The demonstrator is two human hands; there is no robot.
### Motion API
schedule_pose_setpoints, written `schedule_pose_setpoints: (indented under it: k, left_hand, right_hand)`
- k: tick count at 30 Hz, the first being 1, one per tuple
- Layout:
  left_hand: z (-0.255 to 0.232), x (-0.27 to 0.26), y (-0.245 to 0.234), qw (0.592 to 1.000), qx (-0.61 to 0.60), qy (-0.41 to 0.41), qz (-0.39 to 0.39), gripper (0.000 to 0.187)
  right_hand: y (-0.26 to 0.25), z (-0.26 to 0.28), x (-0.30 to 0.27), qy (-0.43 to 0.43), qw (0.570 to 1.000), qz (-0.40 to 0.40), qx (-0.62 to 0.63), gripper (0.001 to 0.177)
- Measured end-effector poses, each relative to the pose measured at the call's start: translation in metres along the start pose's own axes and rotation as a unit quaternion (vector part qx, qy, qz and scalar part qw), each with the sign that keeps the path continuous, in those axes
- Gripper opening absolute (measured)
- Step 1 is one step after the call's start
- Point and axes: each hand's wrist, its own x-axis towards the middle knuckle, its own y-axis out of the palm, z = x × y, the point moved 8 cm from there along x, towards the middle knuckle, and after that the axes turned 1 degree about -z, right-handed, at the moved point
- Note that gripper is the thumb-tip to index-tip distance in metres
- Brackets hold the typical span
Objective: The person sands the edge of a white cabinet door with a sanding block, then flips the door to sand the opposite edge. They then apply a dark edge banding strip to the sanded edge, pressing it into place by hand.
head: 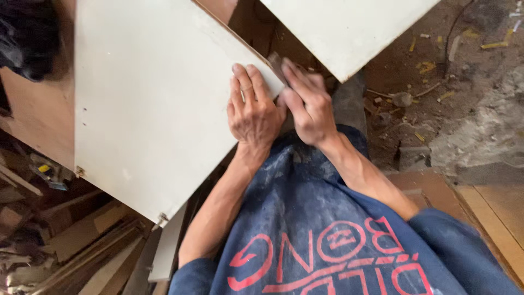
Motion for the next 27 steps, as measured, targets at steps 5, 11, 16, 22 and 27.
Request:
schedule_pose_setpoints:
  k: [5, 11, 16, 22, 27]
  left_hand:
    - [0.002, 0.0, -0.001, 1.0, -0.003, 0.003, -0.007, 0.066]
    - [0.0, -0.007, 0.002, 1.0, -0.007, -0.004, -0.004, 0.067]
    - [-0.001, -0.003, 0.002, 1.0, 0.002, -0.004, 0.001, 0.065]
    - [0.002, 0.004, 0.002, 1.0, -0.009, 0.001, 0.0, 0.067]
    - [-0.002, -0.002, -0.003, 1.0, -0.011, -0.002, -0.001, 0.066]
  right_hand:
    - [0.002, 0.001, 0.001, -0.004, 1.0, -0.004, 0.019, 0.043]
    - [0.005, -0.008, -0.005, 0.006, 1.0, 0.005, 0.015, 0.044]
    - [0.001, 0.0, 0.0, -0.005, 1.0, -0.004, 0.005, 0.045]
    - [0.004, -0.001, 0.009, 0.01, 1.0, 0.0, 0.023, 0.046]
    - [0.003, -0.001, -0.001, -0.006, 1.0, 0.007, 0.013, 0.046]
